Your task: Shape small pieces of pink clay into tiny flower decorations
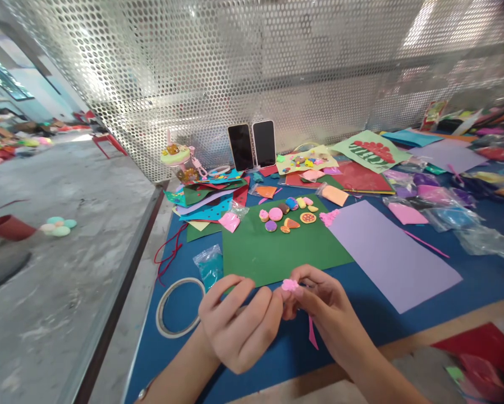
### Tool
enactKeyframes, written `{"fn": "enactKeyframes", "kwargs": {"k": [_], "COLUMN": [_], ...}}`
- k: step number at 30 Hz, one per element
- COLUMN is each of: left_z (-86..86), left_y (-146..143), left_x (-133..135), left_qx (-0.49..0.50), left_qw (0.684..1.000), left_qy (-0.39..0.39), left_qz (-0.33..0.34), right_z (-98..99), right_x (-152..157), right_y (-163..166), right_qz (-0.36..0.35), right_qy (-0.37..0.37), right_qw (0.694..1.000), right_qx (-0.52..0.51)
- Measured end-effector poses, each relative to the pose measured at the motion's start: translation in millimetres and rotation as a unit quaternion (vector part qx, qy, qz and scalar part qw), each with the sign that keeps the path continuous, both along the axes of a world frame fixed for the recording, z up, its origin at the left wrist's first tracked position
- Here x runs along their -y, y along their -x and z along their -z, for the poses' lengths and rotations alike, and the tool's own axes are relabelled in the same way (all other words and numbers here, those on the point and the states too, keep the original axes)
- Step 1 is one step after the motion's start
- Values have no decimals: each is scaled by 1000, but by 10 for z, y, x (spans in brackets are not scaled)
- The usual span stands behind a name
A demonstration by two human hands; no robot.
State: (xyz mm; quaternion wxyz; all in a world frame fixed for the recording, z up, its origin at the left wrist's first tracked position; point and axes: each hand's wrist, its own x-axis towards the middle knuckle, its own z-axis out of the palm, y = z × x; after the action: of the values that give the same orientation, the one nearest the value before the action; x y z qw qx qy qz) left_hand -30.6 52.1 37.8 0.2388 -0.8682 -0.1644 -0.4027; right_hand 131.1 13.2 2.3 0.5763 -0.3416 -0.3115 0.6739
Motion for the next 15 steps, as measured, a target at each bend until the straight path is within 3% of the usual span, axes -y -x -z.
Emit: {"fn": "enactKeyframes", "kwargs": {"k": [15], "left_z": [1], "left_y": [-6], "left_x": [9], "left_qx": [-6], "left_qw": [1000], "left_qy": [-16], "left_qz": [0], "right_z": [19], "right_x": [-80], "right_y": [-115], "right_qz": [-35], "right_qy": [44], "right_qw": [998], "right_qx": [9]}}
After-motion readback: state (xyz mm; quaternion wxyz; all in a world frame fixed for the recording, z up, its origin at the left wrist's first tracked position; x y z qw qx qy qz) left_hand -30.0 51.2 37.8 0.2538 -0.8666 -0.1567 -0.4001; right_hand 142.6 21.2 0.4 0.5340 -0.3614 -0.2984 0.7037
